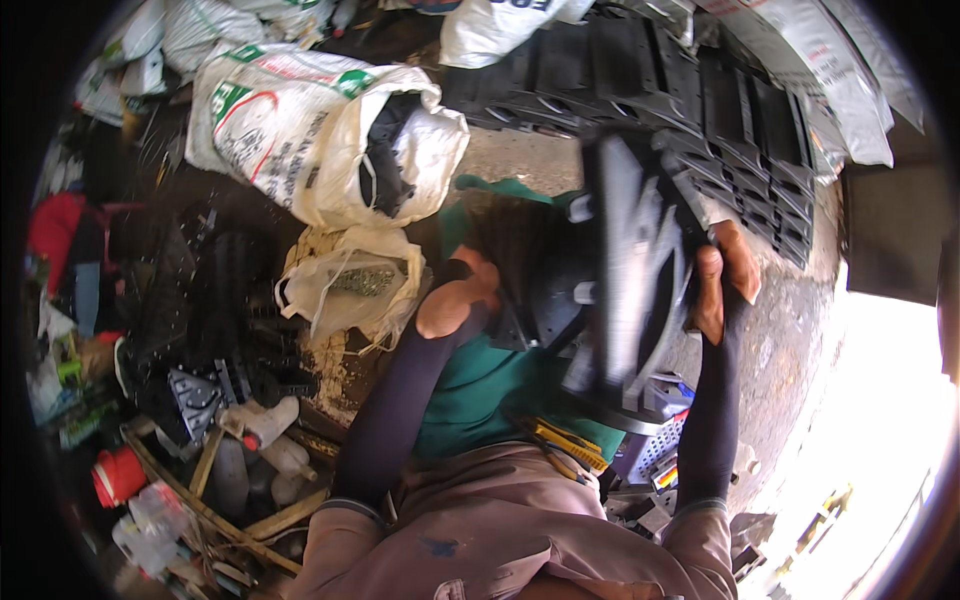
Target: The person sits on the floor and scrapes a black plastic part with a brush, then uses pliers to remove small protrusions. They insert a screw into a hole and use a power drill to drive it in, repeating the process on another part.
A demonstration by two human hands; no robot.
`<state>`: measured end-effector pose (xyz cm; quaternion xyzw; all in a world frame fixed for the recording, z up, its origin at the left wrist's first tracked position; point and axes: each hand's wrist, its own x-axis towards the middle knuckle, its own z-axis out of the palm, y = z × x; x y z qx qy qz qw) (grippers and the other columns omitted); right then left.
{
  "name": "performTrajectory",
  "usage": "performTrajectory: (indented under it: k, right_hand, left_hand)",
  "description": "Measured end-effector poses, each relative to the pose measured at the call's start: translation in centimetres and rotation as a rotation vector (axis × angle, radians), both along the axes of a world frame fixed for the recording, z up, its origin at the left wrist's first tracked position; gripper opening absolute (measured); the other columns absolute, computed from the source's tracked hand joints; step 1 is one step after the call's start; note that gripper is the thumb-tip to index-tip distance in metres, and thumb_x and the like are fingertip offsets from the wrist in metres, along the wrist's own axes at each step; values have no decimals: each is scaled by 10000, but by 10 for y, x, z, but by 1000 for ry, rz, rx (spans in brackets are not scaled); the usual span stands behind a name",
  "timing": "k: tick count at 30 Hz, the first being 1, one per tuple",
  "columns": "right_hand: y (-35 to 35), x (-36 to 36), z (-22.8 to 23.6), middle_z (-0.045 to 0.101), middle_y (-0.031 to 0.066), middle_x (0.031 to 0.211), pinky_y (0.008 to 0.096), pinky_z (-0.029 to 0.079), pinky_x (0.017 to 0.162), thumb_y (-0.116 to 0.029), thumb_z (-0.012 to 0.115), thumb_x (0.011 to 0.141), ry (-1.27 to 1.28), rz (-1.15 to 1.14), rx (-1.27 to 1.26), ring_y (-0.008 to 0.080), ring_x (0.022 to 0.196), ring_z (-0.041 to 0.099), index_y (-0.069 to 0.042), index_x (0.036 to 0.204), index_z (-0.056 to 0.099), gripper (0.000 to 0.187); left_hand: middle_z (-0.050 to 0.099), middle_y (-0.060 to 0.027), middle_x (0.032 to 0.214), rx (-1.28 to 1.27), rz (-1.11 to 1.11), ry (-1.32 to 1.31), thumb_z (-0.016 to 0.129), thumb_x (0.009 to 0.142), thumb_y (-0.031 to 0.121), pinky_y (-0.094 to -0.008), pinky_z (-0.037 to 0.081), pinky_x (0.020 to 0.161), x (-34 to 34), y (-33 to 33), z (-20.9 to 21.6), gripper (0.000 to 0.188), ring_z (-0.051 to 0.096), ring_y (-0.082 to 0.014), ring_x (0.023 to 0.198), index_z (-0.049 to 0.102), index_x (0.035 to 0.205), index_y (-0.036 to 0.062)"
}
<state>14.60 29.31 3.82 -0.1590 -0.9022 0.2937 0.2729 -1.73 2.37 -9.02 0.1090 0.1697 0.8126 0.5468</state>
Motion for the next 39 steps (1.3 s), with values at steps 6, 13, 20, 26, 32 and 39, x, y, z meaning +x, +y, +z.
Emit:
performTrajectory:
  k: [6,13,20,26,32,39]
  right_hand:
    - [-16,-44,0,575,88,750,366,467,583,-112,773,679,3,313,257,272,684,593,-24,853,626,244]
    - [-22,-56,-3,597,82,779,369,488,594,-122,786,654,-77,360,339,276,705,604,-34,853,627,269]
    - [-20,-56,-2,616,87,806,378,496,617,-107,787,640,-84,366,326,285,740,613,-33,875,637,288]
    - [-19,-53,-2,620,94,823,381,496,653,-95,789,632,-109,359,314,292,771,611,-25,875,641,293]
    - [-23,-34,-9,619,122,973,394,493,750,-180,817,641,-113,220,251,318,926,591,-19,1012,634,444]
    - [-58,14,-66,509,146,1254,384,399,1002,-243,595,932,409,-425,-1265,264,1153,517,-40,1426,369,580]
  left_hand:
    - [582,-96,1236,-117,149,316,759,826,282,-349,402,1031,12,17,38,653,545,-199,1154,467,1331,-11]
    - [590,-80,1220,-335,124,253,717,855,182,-339,416,1003,16,19,59,524,553,-184,1130,498,1305,26]
    - [598,-61,1197,-382,181,237,717,845,113,-322,423,982,19,24,58,493,555,-159,1101,509,1286,37]
    - [627,-53,1131,-431,234,226,705,853,93,-294,449,933,24,27,65,405,582,-141,1042,554,1224,34]
    - [658,-42,1038,-477,263,170,695,862,103,-287,474,871,29,31,69,272,603,-122,951,622,1112,27]
    - [681,-48,1014,-604,268,346,740,806,81,-271,505,803,38,13,78,295,632,-107,904,648,1078,17]
